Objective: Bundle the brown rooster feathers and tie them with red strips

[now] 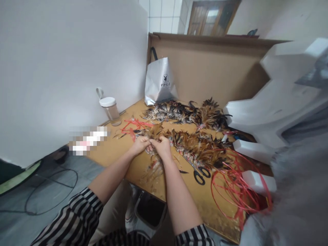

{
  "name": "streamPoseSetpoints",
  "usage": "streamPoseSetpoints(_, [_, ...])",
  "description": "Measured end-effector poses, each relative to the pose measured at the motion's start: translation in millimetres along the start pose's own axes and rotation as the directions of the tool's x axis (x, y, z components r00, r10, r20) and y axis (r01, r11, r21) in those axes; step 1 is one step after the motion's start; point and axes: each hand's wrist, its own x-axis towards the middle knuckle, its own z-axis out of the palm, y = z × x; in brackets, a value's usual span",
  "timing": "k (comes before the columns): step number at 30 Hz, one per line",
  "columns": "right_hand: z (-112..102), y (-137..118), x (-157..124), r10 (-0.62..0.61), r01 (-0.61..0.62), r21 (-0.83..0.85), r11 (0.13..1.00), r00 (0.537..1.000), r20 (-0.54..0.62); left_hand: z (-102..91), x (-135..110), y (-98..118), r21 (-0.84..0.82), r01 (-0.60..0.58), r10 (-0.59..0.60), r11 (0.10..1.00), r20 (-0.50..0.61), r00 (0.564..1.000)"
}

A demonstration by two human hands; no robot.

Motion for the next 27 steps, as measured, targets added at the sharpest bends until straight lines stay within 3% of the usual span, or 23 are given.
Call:
streamPoseSetpoints(4, [6, 2, -1, -0.141, 0.123, -0.200, 0.972, 0.987, -0.083, -0.7, 1, -3, 0.075, -0.050, 0.055, 0.996, -0.072, 0.996])
streamPoseSetpoints(11, [9, 11, 2, -0.127, 0.096, -0.211, 0.973, 0.982, -0.142, 6.7, -2, 0, 0.228, -0.125, 0.148, 0.966, -0.086, 0.985])
streamPoseSetpoints(15, [6, 8, 0, -0.122, 0.096, -0.187, 0.978, 0.984, -0.132, 11.0, -8, 2, 0.228, -0.100, 0.125, 0.969, -0.099, 0.987])
streamPoseSetpoints(18, [5, 6, -2, -0.117, 0.104, -0.154, 0.983, 0.990, -0.078, 9.4, -17, 6, 0.151, -0.048, 0.061, 0.987, -0.082, 0.995])
streamPoseSetpoints(21, [5, 3, -5, -0.091, 0.093, -0.035, 0.995, 0.995, 0.050, 4.7, -29, 14, 0.120, -0.024, 0.032, 0.993, -0.060, 0.998])
streamPoseSetpoints(27, [8, -10, -15, -0.094, 0.045, 0.158, 0.986, 0.944, 0.318, -1.5, -53, 22, 0.167, 0.029, -0.014, 0.985, -0.086, 0.996])
